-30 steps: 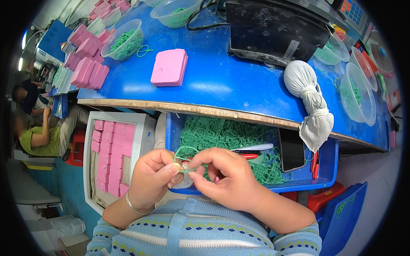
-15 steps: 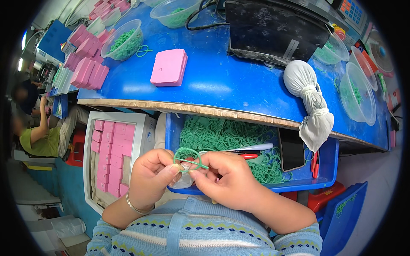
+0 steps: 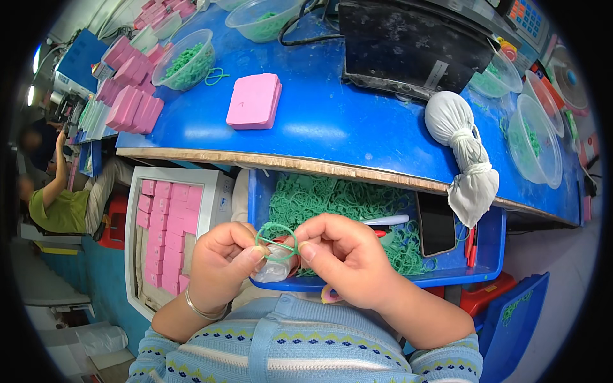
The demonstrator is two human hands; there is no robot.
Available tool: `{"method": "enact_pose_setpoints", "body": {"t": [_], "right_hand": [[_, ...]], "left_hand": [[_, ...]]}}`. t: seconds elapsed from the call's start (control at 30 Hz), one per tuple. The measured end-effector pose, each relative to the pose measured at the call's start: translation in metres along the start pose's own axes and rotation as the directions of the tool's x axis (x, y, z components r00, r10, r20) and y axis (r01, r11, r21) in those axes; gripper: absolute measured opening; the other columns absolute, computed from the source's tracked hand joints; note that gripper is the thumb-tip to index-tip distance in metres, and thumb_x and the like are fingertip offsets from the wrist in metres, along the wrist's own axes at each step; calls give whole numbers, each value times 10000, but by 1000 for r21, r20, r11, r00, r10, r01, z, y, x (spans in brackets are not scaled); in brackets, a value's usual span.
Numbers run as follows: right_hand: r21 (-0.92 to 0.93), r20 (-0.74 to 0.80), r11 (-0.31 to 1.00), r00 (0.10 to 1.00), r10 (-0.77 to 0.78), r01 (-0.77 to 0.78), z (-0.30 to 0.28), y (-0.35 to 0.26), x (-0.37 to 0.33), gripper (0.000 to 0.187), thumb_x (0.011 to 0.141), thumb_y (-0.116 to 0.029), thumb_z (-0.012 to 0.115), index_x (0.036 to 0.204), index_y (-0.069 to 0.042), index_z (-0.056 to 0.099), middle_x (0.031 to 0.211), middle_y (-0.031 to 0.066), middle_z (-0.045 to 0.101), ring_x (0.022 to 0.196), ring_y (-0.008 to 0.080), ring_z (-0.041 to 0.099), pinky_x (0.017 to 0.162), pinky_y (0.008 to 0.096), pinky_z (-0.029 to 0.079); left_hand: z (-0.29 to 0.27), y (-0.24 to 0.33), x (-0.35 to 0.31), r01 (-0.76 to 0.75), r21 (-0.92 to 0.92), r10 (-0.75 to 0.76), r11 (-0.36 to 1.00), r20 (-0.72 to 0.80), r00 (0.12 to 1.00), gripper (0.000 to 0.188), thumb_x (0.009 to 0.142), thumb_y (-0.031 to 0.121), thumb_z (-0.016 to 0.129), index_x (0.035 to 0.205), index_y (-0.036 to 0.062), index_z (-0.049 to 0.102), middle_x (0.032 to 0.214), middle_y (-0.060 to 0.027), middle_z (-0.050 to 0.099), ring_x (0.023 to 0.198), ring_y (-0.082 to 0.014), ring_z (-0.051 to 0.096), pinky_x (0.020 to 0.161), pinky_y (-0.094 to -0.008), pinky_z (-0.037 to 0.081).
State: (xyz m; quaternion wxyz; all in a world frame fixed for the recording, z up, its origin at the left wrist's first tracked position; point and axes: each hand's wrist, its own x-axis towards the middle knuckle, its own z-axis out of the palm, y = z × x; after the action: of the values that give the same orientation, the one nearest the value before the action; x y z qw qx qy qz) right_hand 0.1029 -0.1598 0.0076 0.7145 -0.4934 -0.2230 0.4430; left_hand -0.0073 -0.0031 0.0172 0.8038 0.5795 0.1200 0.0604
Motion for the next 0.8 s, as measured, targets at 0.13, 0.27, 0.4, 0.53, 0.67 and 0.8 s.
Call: {"method": "enact_pose_setpoints", "body": {"t": [0.13, 0.27, 0.4, 0.53, 0.67, 0.8], "right_hand": [[-39, 26, 996, 997, -77, 78, -3, 5, 2, 117, 858, -80, 515, 931, 11, 524, 790, 55, 566, 557, 14, 484, 368, 160, 379], [-116, -27, 976, 982, -188, 184, -3, 11, 4, 82, 844, -58, 535, 883, 10, 556, 772, 45, 545, 534, 23, 479, 366, 154, 366], [-427, 25, 819, 911, -413, 383, -7, 7, 8, 84, 796, -25, 581, 872, 1, 605, 752, 50, 534, 594, 82, 495, 457, 188, 385], [-569, 79, 690, 865, -495, 447, -6, 4, 6, 180, 733, 0, 624, 909, -28, 642, 737, 53, 526, 661, 140, 494, 544, 243, 394], [-598, 81, 667, 861, -501, 444, -7, 6, 5, 215, 713, 4, 633, 921, -48, 656, 732, 51, 520, 641, 143, 488, 541, 242, 389], [-590, 35, 698, 877, -480, 406, -7, 7, 4, 244, 695, 15, 641, 929, -54, 659, 720, 45, 506, 637, 142, 486, 539, 243, 392]], "left_hand": [[1, 1, 0, -9, 55, 9, 998, 0, 1000, 45, 822, -17, 549, 804, 7, 515, 781, -45, 548, 701, -77, 516, 624, -216, 424], [2, -1, 0, -61, 147, 61, 987, 11, 998, 62, 798, -25, 569, 772, 9, 524, 775, -52, 551, 689, -92, 517, 618, -226, 420], [-2, -6, 2, -175, 377, 198, 910, -23, 980, 71, 752, -24, 615, 774, 14, 560, 744, -54, 549, 637, -102, 512, 586, -221, 414], [-3, -3, 4, -334, 584, 378, 740, 50, 924, 119, 714, -30, 643, 805, 28, 592, 723, -53, 543, 590, -102, 502, 535, -217, 412], [-2, -2, 5, -436, 681, 502, 588, 115, 857, 182, 692, -38, 663, 845, 39, 601, 737, -59, 539, 567, -100, 496, 493, -211, 410], [-1, -1, 5, -483, 712, 556, 509, 156, 816, 231, 680, -43, 673, 879, 45, 596, 780, -69, 532, 589, -119, 505, 495, -214, 413]]}}
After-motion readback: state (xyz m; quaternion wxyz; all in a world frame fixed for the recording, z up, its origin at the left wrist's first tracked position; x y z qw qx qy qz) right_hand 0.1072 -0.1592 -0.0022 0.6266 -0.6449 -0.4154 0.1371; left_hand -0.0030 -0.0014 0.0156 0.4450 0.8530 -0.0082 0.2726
